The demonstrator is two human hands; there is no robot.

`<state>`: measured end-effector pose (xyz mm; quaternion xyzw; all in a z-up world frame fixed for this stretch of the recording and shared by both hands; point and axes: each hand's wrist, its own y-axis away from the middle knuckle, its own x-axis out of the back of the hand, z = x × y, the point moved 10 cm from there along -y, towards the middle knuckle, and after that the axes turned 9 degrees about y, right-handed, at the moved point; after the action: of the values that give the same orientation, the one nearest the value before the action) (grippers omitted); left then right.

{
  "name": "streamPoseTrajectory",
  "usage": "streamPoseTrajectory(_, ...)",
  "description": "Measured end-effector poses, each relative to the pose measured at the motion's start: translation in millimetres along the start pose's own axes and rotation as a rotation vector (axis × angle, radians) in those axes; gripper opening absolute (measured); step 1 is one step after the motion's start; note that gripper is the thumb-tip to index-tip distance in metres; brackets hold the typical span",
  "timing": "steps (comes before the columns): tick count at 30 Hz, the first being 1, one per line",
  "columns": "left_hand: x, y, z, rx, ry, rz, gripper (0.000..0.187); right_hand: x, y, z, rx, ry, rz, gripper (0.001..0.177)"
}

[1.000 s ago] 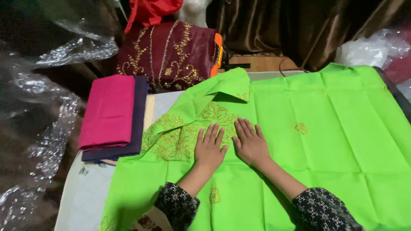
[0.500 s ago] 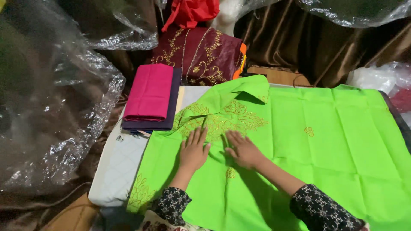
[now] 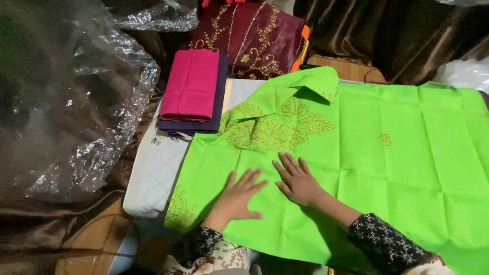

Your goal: Smoothing and folding a piece of green embroidered fabric on a flat surface

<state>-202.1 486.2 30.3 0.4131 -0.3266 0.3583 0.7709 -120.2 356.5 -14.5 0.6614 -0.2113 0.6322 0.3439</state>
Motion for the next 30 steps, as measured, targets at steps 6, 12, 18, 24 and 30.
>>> streamPoseTrajectory(6,-58.2,-9.2,19.2,-0.202,-0.141,-0.074,0.145,4.7,2.1,-14.3,0.125,-0.140,0.221,0.077)
streamPoseTrajectory(12,42.0,4.8,-70.2,0.107,0.129,0.713,0.052,16.5,-15.0,-38.3,0.041,-0.092,0.027,0.076)
streamPoseTrajectory(18,39.0,79.8,-174.4,0.841,0.343,0.915,0.085,52.3,-65.1,-121.8,0.213,-0.228,0.064,0.073)
streamPoseTrajectory(24,-14.3,105.2,-266.4,0.976,0.403,0.591,0.056,46.8,-53.3,-139.7,0.280,-0.259,-0.062,0.084)
streamPoseTrajectory(30,-9.6,78.5,-198.8,0.402,1.315,0.449,0.033,72.7,-3.3,-153.5,0.404,-0.401,-0.122,0.123)
